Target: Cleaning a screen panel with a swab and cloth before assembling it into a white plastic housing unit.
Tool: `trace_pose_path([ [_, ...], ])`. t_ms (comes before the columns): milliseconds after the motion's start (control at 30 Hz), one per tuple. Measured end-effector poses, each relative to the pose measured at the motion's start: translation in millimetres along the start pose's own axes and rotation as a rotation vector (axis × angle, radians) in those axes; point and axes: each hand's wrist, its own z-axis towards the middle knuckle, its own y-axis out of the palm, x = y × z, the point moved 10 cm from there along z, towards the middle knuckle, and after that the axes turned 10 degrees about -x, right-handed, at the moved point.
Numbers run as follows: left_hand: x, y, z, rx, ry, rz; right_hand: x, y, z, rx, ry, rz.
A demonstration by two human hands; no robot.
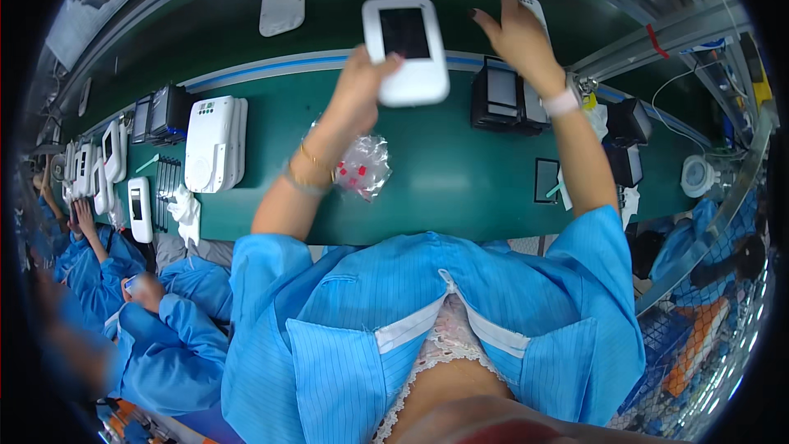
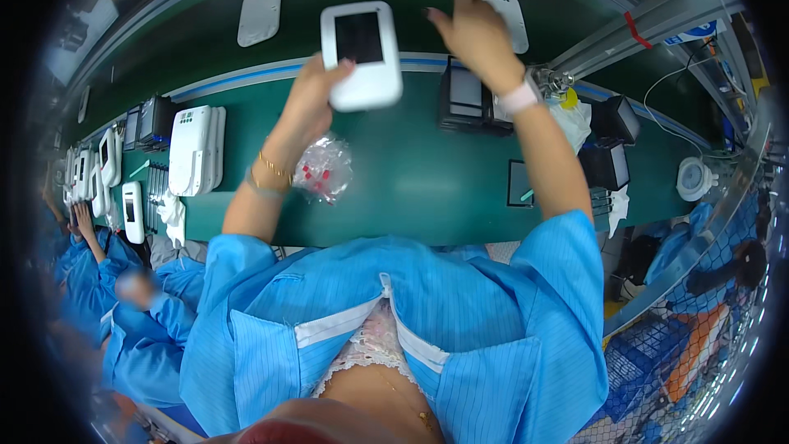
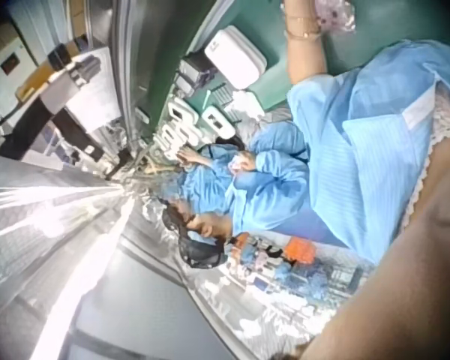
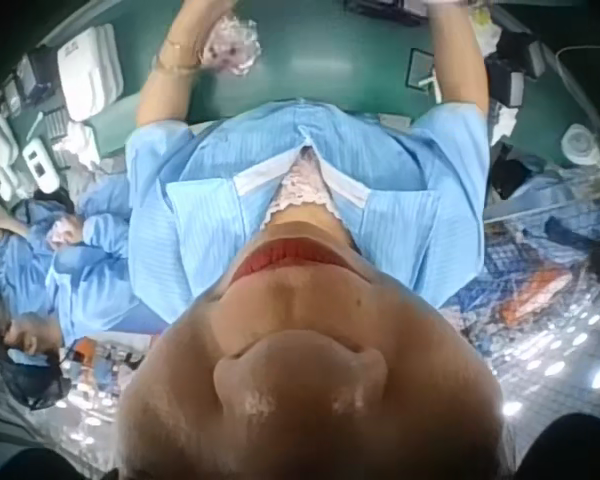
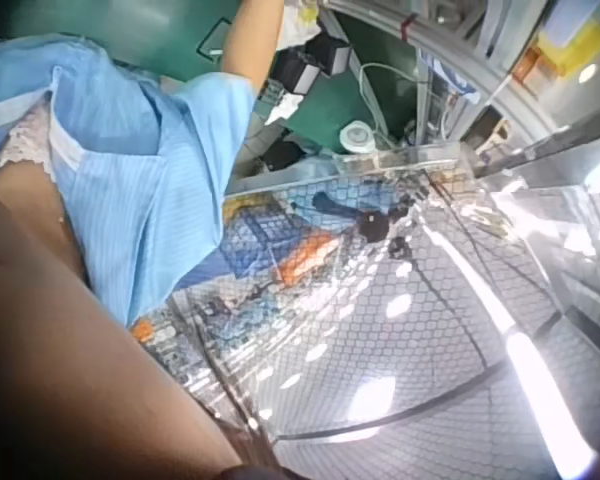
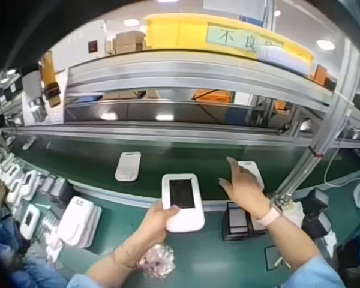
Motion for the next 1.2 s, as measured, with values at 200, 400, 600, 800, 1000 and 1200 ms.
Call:
trace_pose_path([
  [200, 5.5, -66.5, 125.6, 0.161, -0.054, 0.098, 203.0, 94.3, 14.8, -0.575, 0.517, -0.287],
  [400, 49.8, -115.0, 135.2, 0.297, 0.016, 0.624, 173.3, 109.0, 32.2, -0.660, 0.518, -0.014],
  [600, 63.3, -71.1, 83.0, 0.243, 0.217, 1.035, 134.4, 70.0, 45.8, -0.417, 0.463, 0.319],
  [800, 5.7, 19.5, -30.2, -0.483, -0.021, 0.478, -36.6, 28.1, -18.6, -0.739, 0.176, 1.573],
  [1000, 24.5, 70.8, -81.3, -0.956, 0.272, -0.703, -161.0, 38.7, -83.6, -1.185, 0.049, 2.564],
  [1200, 3.7, 19.5, -89.2, -0.084, 0.368, -0.687, -113.0, 41.5, -102.5, -0.170, 0.018, 1.097],
])
